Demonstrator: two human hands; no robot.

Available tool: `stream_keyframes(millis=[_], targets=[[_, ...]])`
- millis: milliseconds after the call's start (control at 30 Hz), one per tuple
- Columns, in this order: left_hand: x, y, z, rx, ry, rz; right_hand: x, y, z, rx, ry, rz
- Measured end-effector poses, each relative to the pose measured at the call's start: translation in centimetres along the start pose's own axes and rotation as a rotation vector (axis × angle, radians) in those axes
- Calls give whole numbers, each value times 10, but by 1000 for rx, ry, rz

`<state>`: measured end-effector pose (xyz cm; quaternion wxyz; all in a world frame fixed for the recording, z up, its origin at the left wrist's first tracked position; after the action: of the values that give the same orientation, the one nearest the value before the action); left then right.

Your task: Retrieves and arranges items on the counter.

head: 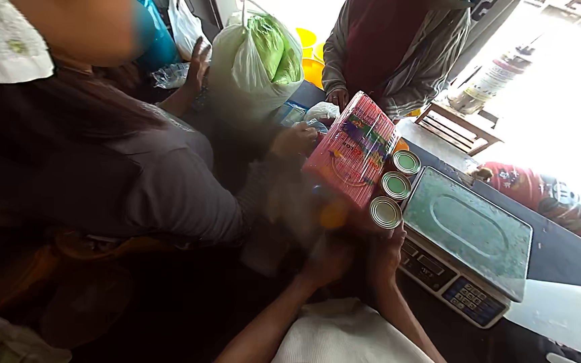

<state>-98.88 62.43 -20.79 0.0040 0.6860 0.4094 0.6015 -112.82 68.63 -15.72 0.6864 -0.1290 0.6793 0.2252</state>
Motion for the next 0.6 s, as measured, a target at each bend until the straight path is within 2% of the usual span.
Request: stream_keyframes(millis=[133, 200, 333, 467, 600], targets=[[-10, -8, -6, 57, -35, -69, 14, -7, -27, 88, -15, -13], [-7, -11, -7, 63, -15, -141, 18, -7, -35, 70, -38, -34], [-7, -10, -8, 78, 0, -131, 6, -12, -26, 94, -124, 142], [-10, -11, -7, 94, -19, -108, 26, -11, -29, 59, -169, -25], [-9, -10, -10, 87, -16, -113, 34, -8, -32, 25, -200, -48]])
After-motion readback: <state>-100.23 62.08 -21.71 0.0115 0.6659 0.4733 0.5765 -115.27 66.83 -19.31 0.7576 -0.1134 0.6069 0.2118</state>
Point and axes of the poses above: each hand's wrist, its own z-axis away from the middle knuckle, its own y-axis out of the back of the hand, x = y × z, the point moved 4 cm from there along -z, towards the middle knuckle, and after that the axes turned 14 degrees about z, right-handed, at the moved point
